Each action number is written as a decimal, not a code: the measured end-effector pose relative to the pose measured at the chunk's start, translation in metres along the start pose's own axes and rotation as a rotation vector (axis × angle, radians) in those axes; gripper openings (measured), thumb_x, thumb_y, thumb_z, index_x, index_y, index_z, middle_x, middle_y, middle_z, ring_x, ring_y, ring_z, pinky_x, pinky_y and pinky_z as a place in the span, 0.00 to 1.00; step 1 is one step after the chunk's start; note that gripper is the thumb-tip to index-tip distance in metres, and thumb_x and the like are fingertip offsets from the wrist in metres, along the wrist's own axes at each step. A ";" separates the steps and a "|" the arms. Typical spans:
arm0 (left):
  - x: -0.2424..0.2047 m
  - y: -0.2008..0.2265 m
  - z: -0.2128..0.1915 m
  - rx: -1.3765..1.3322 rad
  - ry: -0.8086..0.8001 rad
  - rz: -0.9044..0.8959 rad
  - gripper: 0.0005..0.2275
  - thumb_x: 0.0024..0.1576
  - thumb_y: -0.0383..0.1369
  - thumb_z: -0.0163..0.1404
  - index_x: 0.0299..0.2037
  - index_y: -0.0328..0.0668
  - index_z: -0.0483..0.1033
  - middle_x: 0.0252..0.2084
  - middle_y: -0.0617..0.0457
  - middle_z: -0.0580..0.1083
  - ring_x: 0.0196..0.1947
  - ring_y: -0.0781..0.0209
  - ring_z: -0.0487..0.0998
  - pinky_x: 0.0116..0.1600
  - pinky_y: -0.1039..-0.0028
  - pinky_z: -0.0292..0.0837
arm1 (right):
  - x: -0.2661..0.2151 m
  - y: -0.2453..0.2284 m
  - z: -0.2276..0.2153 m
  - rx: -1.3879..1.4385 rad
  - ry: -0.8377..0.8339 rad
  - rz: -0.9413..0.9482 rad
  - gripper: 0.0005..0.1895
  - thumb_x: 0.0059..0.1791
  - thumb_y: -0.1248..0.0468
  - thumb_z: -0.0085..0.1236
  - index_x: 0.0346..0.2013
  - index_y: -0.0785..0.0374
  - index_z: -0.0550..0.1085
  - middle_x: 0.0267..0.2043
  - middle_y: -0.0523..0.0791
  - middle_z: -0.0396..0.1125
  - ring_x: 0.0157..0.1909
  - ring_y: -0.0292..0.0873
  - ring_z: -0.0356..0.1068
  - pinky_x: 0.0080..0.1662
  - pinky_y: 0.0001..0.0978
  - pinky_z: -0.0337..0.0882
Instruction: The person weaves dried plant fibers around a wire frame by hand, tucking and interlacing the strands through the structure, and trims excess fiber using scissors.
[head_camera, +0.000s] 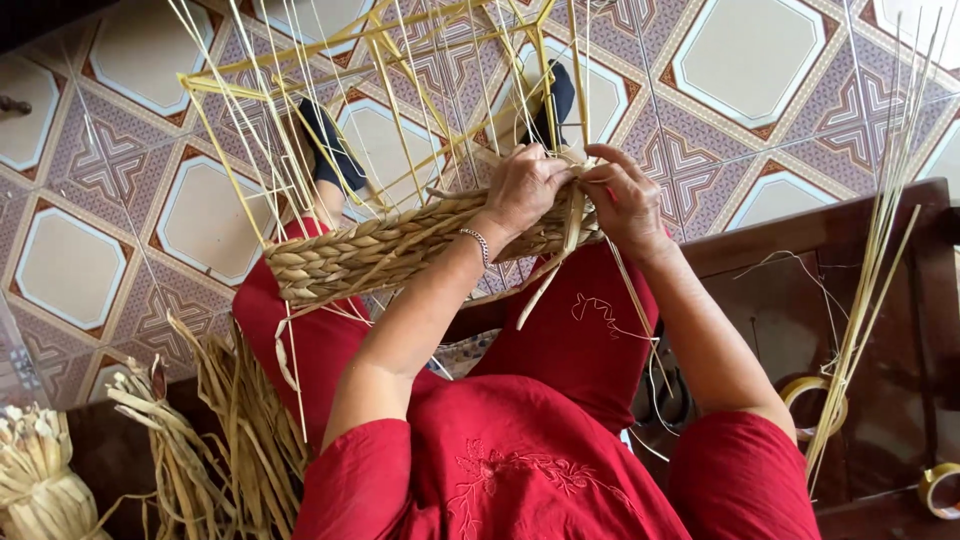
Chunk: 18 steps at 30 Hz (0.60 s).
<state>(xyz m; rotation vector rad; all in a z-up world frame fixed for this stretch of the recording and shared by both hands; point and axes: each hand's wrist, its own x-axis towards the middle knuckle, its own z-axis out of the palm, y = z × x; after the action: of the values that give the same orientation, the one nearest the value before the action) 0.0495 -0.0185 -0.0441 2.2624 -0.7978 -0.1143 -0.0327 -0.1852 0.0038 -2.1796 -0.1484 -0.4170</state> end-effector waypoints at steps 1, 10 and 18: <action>0.000 -0.001 0.002 0.006 0.034 0.024 0.04 0.55 0.36 0.61 0.38 0.52 0.85 0.28 0.53 0.73 0.31 0.60 0.74 0.35 0.68 0.73 | 0.000 0.002 0.000 -0.018 -0.001 -0.028 0.05 0.52 0.74 0.63 0.38 0.67 0.74 0.51 0.52 0.74 0.46 0.44 0.78 0.46 0.32 0.80; -0.008 -0.011 0.014 0.212 0.284 0.354 0.11 0.59 0.38 0.60 0.47 0.44 0.79 0.35 0.53 0.73 0.37 0.58 0.72 0.42 0.71 0.70 | 0.024 0.033 0.018 -0.348 -0.184 0.259 0.05 0.52 0.64 0.64 0.40 0.60 0.77 0.35 0.43 0.75 0.37 0.40 0.72 0.41 0.37 0.72; -0.055 0.011 -0.043 0.006 0.188 0.405 0.12 0.67 0.39 0.55 0.56 0.44 0.75 0.41 0.60 0.74 0.44 0.64 0.74 0.54 0.74 0.74 | 0.034 0.026 0.038 -0.354 -0.213 -0.141 0.08 0.55 0.63 0.61 0.47 0.63 0.75 0.45 0.52 0.74 0.42 0.43 0.72 0.40 0.35 0.76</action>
<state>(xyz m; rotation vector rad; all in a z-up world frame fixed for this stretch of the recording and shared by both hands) 0.0129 0.0330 -0.0127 2.0339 -1.1319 0.2855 0.0146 -0.1718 -0.0255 -2.5714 -0.3708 -0.3054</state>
